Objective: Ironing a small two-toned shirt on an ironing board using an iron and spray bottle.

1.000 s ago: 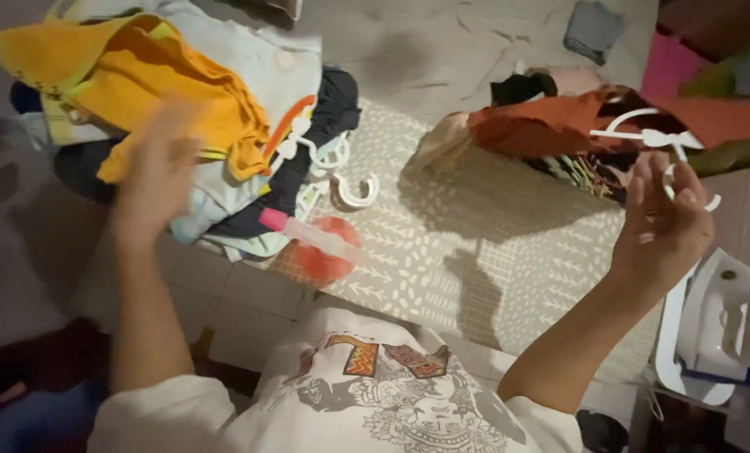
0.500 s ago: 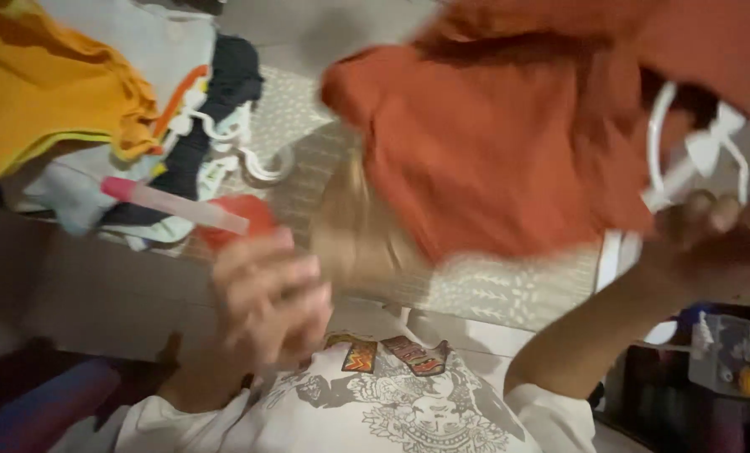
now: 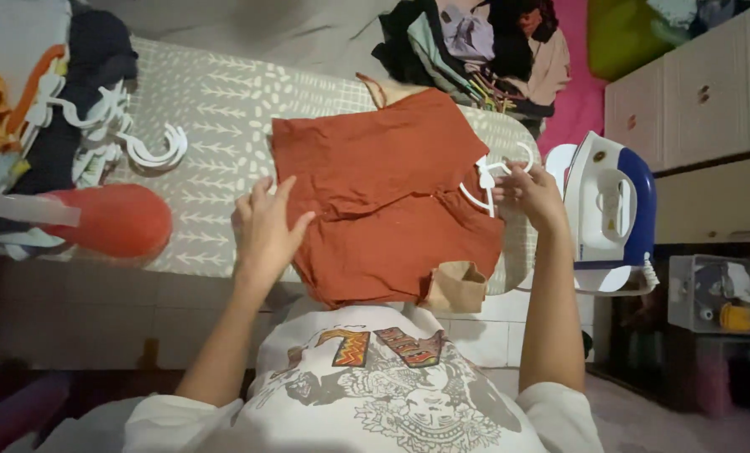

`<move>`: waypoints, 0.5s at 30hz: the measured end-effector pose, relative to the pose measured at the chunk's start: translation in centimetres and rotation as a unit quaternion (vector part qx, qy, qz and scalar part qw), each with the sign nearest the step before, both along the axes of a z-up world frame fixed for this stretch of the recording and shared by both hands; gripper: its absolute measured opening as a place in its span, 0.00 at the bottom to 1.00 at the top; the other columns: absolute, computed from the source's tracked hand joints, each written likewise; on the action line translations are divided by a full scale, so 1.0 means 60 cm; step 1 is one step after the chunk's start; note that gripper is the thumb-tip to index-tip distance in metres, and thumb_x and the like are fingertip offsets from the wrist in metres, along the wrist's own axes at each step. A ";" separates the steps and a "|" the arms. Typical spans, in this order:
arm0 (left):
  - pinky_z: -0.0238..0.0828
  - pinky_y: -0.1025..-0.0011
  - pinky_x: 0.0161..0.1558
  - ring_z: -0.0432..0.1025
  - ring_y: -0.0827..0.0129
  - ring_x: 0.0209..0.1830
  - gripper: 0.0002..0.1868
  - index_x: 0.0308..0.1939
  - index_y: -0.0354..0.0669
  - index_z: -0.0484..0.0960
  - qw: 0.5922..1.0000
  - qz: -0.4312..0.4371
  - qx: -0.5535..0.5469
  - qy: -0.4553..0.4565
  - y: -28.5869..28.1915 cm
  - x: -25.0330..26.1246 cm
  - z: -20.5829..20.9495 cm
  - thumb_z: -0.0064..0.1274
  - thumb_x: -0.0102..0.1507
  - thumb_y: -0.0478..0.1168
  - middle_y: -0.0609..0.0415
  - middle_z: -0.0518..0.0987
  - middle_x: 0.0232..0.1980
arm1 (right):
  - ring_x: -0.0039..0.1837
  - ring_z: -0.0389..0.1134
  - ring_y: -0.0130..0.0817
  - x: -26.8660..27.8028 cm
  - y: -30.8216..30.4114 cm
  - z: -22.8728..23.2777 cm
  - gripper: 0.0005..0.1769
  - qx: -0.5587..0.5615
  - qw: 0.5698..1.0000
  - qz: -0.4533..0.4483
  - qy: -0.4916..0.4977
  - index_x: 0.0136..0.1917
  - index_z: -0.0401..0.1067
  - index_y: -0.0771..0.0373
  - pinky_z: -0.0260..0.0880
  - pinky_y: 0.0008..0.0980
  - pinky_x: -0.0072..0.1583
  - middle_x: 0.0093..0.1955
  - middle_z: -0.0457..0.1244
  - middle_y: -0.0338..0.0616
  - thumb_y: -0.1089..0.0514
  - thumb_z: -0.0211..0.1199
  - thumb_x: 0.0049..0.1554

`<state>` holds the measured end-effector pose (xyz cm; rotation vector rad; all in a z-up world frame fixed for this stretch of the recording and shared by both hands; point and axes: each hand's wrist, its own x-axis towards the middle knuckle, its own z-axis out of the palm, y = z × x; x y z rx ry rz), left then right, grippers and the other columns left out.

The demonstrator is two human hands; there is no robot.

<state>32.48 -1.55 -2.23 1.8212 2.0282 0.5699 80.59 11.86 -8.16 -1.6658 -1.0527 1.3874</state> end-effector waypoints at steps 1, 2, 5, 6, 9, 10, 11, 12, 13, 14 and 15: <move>0.59 0.46 0.64 0.63 0.45 0.65 0.35 0.69 0.46 0.73 1.000 0.010 0.000 -0.028 0.000 -0.003 -0.012 0.66 0.59 0.49 0.43 0.66 0.67 | 0.46 0.74 0.39 0.002 0.006 -0.005 0.20 -0.013 1.000 0.001 0.026 0.67 0.65 0.68 0.78 0.41 0.50 0.47 0.69 0.50 0.54 0.54 0.68; 0.59 0.46 0.64 0.63 0.45 0.65 0.35 0.69 0.46 0.73 1.000 0.010 -0.002 -0.026 0.000 -0.003 -0.025 0.66 0.59 0.49 0.43 0.66 0.67 | 0.46 0.74 0.39 0.009 0.020 -0.010 0.20 -0.015 1.000 0.001 0.027 0.67 0.65 0.68 0.78 0.41 0.50 0.47 0.69 0.50 0.54 0.54 0.68; 0.70 0.58 0.59 0.68 0.50 0.61 0.33 0.65 0.46 0.76 0.990 0.013 0.064 -0.124 -0.004 0.000 -0.045 0.69 0.57 0.44 0.43 0.68 0.62 | 0.50 0.75 0.39 0.013 0.062 -0.007 0.18 0.029 0.998 0.035 0.053 0.67 0.66 0.71 0.79 0.41 0.52 0.50 0.70 0.52 0.57 0.54 0.70; 0.73 0.63 0.51 0.71 0.56 0.51 0.31 0.62 0.48 0.78 0.986 0.025 0.013 -0.162 -0.004 0.006 -0.040 0.70 0.56 0.43 0.47 0.71 0.56 | 0.50 0.75 0.39 0.005 0.078 0.005 0.18 0.055 0.997 0.040 0.038 0.68 0.65 0.70 0.80 0.40 0.52 0.50 0.70 0.53 0.59 0.54 0.68; 0.73 0.67 0.38 0.70 0.63 0.36 0.26 0.58 0.49 0.81 0.968 0.023 -0.069 -0.240 -0.021 0.042 -0.070 0.71 0.56 0.41 0.50 0.75 0.43 | 0.52 0.76 0.39 -0.048 0.117 0.085 0.16 0.143 0.988 0.052 0.007 0.68 0.66 0.69 0.80 0.37 0.53 0.51 0.70 0.52 0.61 0.54 0.69; 0.69 0.65 0.33 0.67 0.64 0.30 0.24 0.56 0.49 0.83 0.954 0.008 -0.101 -0.282 -0.030 0.057 -0.088 0.72 0.56 0.41 0.49 0.76 0.36 | 0.52 0.76 0.38 -0.070 0.127 0.119 0.14 0.202 0.978 0.057 -0.012 0.67 0.67 0.69 0.80 0.37 0.54 0.52 0.70 0.50 0.61 0.53 0.70; 0.69 0.65 0.33 0.67 0.64 0.30 0.24 0.56 0.49 0.83 0.954 0.008 -0.101 -0.281 -0.045 0.076 -0.085 0.72 0.56 0.41 0.49 0.76 0.36 | 0.52 0.76 0.38 -0.086 0.135 0.145 0.14 0.202 0.978 0.057 -0.011 0.67 0.67 0.69 0.80 0.37 0.54 0.52 0.70 0.50 0.61 0.53 0.70; 0.73 0.68 0.35 0.72 0.69 0.32 0.26 0.58 0.49 0.79 0.911 -0.071 -0.178 -0.365 -0.059 0.094 -0.081 0.67 0.57 0.38 0.52 0.80 0.38 | 0.55 0.76 0.38 -0.103 0.145 0.172 0.13 0.280 0.951 0.131 -0.005 0.69 0.68 0.68 0.80 0.37 0.57 0.54 0.68 0.48 0.63 0.52 0.73; 0.77 0.72 0.37 0.77 0.74 0.33 0.27 0.61 0.49 0.76 0.848 -0.148 -0.253 -0.441 -0.074 0.112 -0.077 0.62 0.57 0.36 0.55 0.85 0.41 | 0.58 0.75 0.38 -0.120 0.154 0.200 0.12 0.354 0.912 0.205 0.000 0.70 0.68 0.67 0.79 0.37 0.60 0.56 0.67 0.46 0.64 0.51 0.76; 0.77 0.72 0.37 0.77 0.74 0.33 0.27 0.61 0.49 0.76 0.849 -0.148 -0.251 -0.441 -0.074 0.109 -0.043 0.62 0.57 0.36 0.55 0.85 0.41 | 0.58 0.75 0.38 -0.143 0.141 0.233 0.12 0.356 0.912 0.205 0.001 0.70 0.68 0.67 0.79 0.37 0.60 0.56 0.67 0.46 0.64 0.51 0.76; 0.77 0.71 0.41 0.79 0.73 0.38 0.24 0.61 0.48 0.78 0.854 -0.190 -0.220 -0.431 -0.075 0.105 -0.009 0.61 0.60 0.36 0.53 0.85 0.44 | 0.58 0.75 0.37 -0.168 0.127 0.266 0.11 0.365 0.893 0.262 -0.004 0.69 0.67 0.65 0.80 0.36 0.60 0.56 0.67 0.44 0.63 0.50 0.77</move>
